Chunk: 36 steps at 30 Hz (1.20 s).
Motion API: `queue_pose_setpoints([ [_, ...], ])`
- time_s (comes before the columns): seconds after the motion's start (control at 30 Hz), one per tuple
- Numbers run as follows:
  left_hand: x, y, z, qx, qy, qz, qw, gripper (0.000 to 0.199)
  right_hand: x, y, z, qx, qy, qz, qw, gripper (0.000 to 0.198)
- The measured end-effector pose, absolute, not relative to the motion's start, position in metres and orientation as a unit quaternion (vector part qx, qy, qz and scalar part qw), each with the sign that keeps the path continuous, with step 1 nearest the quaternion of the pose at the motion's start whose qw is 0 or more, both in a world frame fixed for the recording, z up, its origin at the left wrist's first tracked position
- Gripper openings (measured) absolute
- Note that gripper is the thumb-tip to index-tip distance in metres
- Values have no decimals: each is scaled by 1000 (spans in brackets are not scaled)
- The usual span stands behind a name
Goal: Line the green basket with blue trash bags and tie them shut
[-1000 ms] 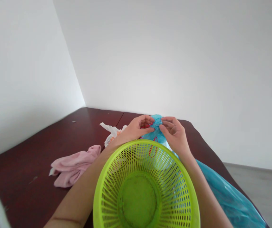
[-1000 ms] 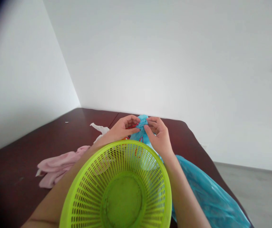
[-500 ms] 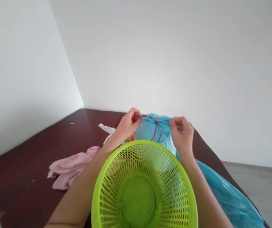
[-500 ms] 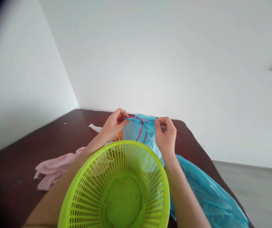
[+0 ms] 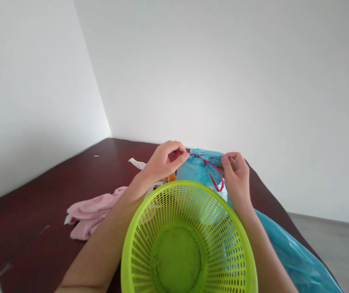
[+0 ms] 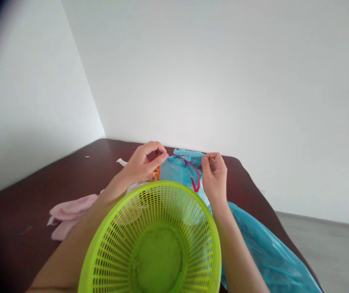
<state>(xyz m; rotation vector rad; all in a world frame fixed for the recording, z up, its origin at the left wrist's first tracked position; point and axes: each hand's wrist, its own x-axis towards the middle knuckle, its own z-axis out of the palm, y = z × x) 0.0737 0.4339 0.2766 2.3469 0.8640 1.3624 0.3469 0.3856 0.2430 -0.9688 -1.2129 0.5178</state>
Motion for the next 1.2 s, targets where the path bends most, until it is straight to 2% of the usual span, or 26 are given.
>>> queue_pose_setpoints([
  [0.07, 71, 435, 275, 836, 309, 413, 186, 34, 346, 383, 245, -430, -545, 243, 678, 32],
  [0.23, 74, 447, 264, 844, 340, 388, 144, 40, 345, 380, 248, -407, -556, 295, 662, 37],
  [0.4, 85, 447, 257, 838, 316, 369, 250, 38, 343, 378, 250, -382, -562, 361, 638, 43],
  [0.5, 91, 445, 254, 823, 297, 376, 306, 34, 341, 379, 249, -389, -579, 356, 622, 45],
  [0.6, 94, 441, 254, 818, 292, 396, 299, 28, 341, 381, 246, -396, -617, 333, 593, 49],
  [0.73, 93, 435, 259, 820, 282, 397, 301, 29, 345, 384, 245, -409, -662, 280, 562, 33],
  [0.8, 90, 436, 262, 822, 284, 400, 291, 32, 348, 384, 246, -416, -646, 266, 581, 34],
  [0.93, 82, 442, 267, 813, 291, 442, 241, 27, 358, 383, 247, -416, -540, 269, 680, 35],
  [1.03, 79, 443, 269, 804, 256, 450, 293, 27, 364, 385, 246, -401, -464, 307, 728, 37],
  [1.1, 79, 441, 270, 812, 221, 419, 342, 30, 365, 386, 246, -394, -442, 333, 734, 40],
  [1.2, 82, 435, 270, 836, 194, 366, 359, 35, 362, 385, 247, -392, -455, 335, 726, 42],
])
